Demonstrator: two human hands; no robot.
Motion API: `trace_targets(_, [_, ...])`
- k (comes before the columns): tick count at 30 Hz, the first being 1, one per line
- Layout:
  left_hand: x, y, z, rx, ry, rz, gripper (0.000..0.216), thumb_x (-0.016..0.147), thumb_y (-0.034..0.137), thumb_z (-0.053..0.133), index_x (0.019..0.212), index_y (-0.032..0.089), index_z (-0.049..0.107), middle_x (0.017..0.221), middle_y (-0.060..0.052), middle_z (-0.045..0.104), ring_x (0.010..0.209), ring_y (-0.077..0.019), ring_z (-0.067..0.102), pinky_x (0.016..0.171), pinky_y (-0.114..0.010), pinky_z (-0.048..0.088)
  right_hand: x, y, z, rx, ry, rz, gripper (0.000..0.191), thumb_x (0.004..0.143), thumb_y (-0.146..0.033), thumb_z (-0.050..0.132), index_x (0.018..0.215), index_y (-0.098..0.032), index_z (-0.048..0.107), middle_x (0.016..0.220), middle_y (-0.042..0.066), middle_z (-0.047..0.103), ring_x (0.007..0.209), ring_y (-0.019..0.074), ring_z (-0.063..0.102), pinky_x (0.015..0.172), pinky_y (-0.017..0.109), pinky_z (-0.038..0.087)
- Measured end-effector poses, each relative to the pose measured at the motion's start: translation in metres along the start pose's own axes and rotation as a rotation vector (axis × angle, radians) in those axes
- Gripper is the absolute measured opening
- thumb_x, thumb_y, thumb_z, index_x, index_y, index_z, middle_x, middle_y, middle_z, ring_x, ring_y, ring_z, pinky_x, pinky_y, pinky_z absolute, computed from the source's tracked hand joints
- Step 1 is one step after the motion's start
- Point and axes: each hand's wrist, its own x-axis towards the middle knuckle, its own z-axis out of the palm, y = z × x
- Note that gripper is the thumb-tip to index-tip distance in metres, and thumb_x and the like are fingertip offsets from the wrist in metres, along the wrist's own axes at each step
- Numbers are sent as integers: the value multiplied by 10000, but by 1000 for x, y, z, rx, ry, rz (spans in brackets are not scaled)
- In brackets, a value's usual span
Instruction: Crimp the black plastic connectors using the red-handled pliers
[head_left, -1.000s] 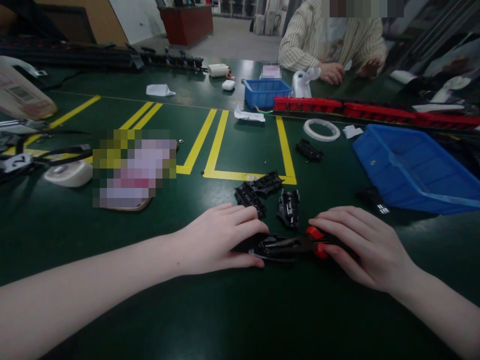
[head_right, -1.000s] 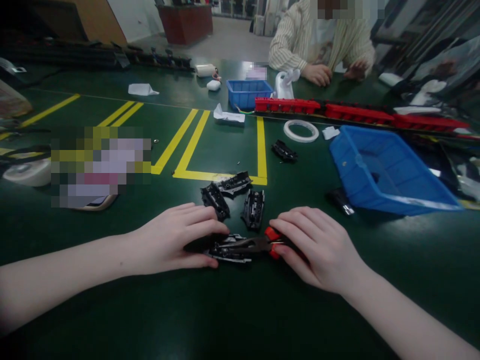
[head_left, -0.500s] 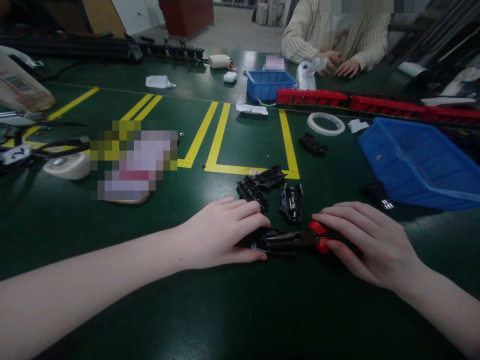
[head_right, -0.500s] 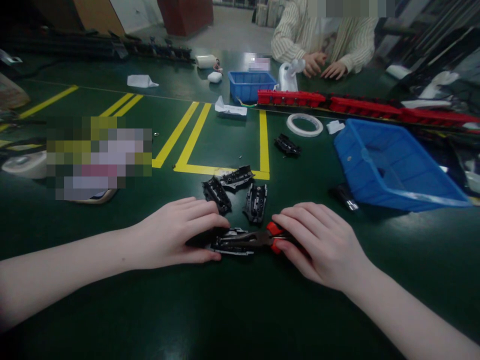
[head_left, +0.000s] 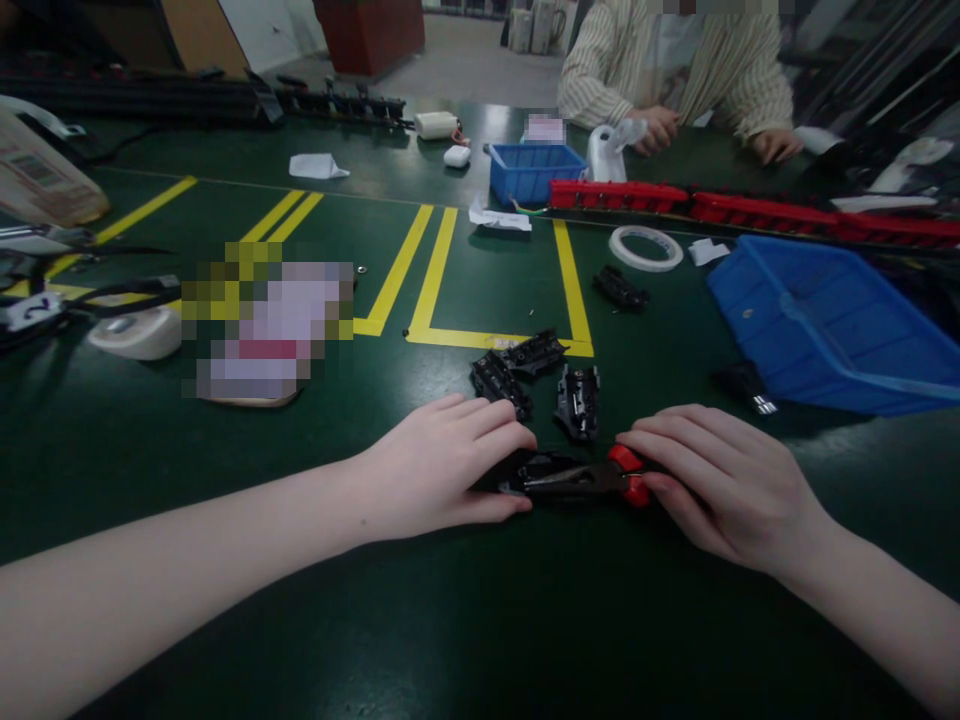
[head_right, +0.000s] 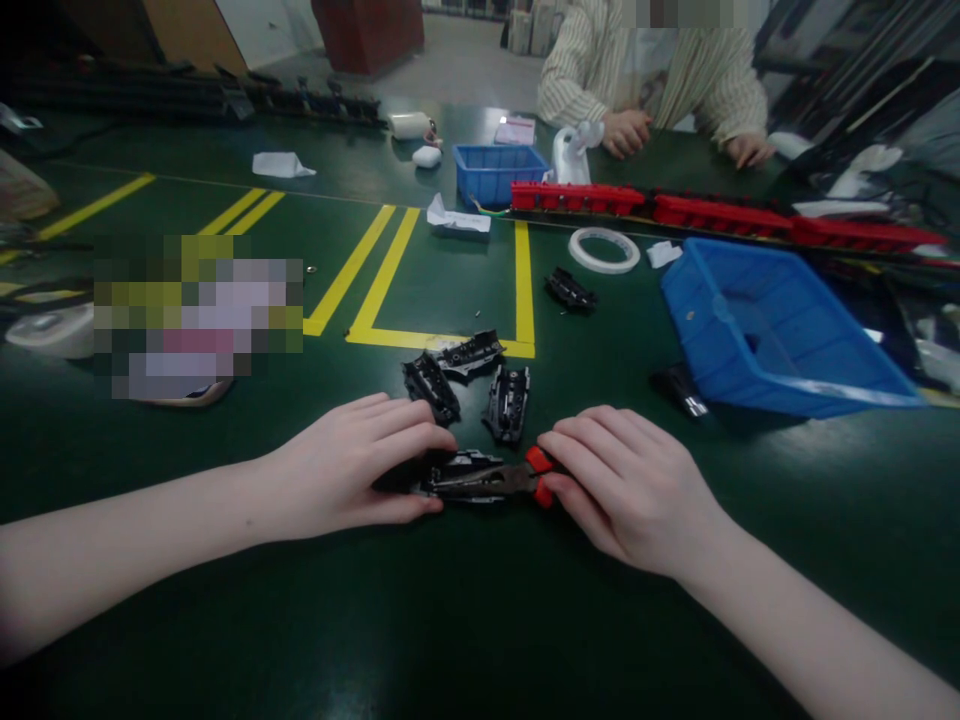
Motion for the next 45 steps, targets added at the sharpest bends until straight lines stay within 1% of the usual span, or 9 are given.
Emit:
trace_targets(7, [0, 1, -1, 2, -17, -10, 330, 868, 420, 604, 1073, 167, 551, 967, -33, 594, 848, -179, 581, 672, -277, 394, 0, 2, -2, -23, 27, 29, 232, 874, -188, 501, 1089, -142, 576, 942, 128, 671, 843, 241, 605, 679, 371, 514])
trace_targets(13, [-1, 0, 1, 3, 6, 5, 323, 870, 413, 606, 1071, 167, 548, 959, -30, 589, 842, -179, 573, 674, -278, 385, 3, 0, 0, -65, 7, -22, 213, 872, -194, 512, 1050, -101, 582, 932, 139, 672, 837, 241, 601, 663, 364, 510])
trace_targets(18, [-1, 0, 1, -6, 4, 12, 326, 872, 408, 606, 1078, 163, 546, 968, -32, 590, 847, -178, 574, 679, -278, 385, 4, 0, 0, -80, 8, -16, 191, 881, -193, 490, 1029, -122, 588, 920, 124, 671, 811, 222, 601, 649, 349, 504])
trace_targets(21, [0, 0, 1, -7, 4, 13, 327, 878, 407, 599, 1091, 165, 543, 980, -35, 591, 863, -181, 576, 687, -278, 390, 4, 0, -1, -73, 13, -28, 184, 876, -174, 484, 1011, -109, 590, 910, 133, 672, 802, 222, 601, 648, 349, 507])
trace_targets(28, [0, -1, -2, -18, -42, 30, 335, 896, 420, 576, 1117, 171, 535, 997, -37, 593, 856, -174, 575, 687, -270, 395, 4, 4, -1, -65, 27, -53, 202, 866, -152, 456, 1013, -136, 594, 903, 108, 679, 794, 214, 618, 661, 348, 524])
trace_targets(34, [0, 1, -3, 3, -47, 53, 348, 899, 427, 571, 1129, 168, 538, 989, -40, 578, 832, -174, 561, 672, -270, 393, 4, 7, -2, -59, 16, -92, 195, 872, -160, 455, 997, -105, 595, 893, 127, 678, 800, 219, 609, 652, 348, 528])
trace_targets(42, [1, 5, -2, 13, -65, 24, 315, 860, 409, 621, 1036, 158, 547, 944, -34, 589, 824, -175, 561, 686, -269, 415, 5, -11, -5, -38, 8, 14, 181, 875, -162, 459, 969, -127, 609, 887, 115, 674, 785, 208, 596, 655, 348, 505])
trace_targets(45, [1, 4, -1, 12, -66, 27, 293, 849, 418, 620, 964, 158, 546, 894, -24, 588, 794, -174, 551, 666, -274, 413, 7, -13, -6, -26, -4, 14, 185, 884, -174, 452, 948, -119, 616, 877, 118, 676, 776, 206, 590, 640, 341, 502])
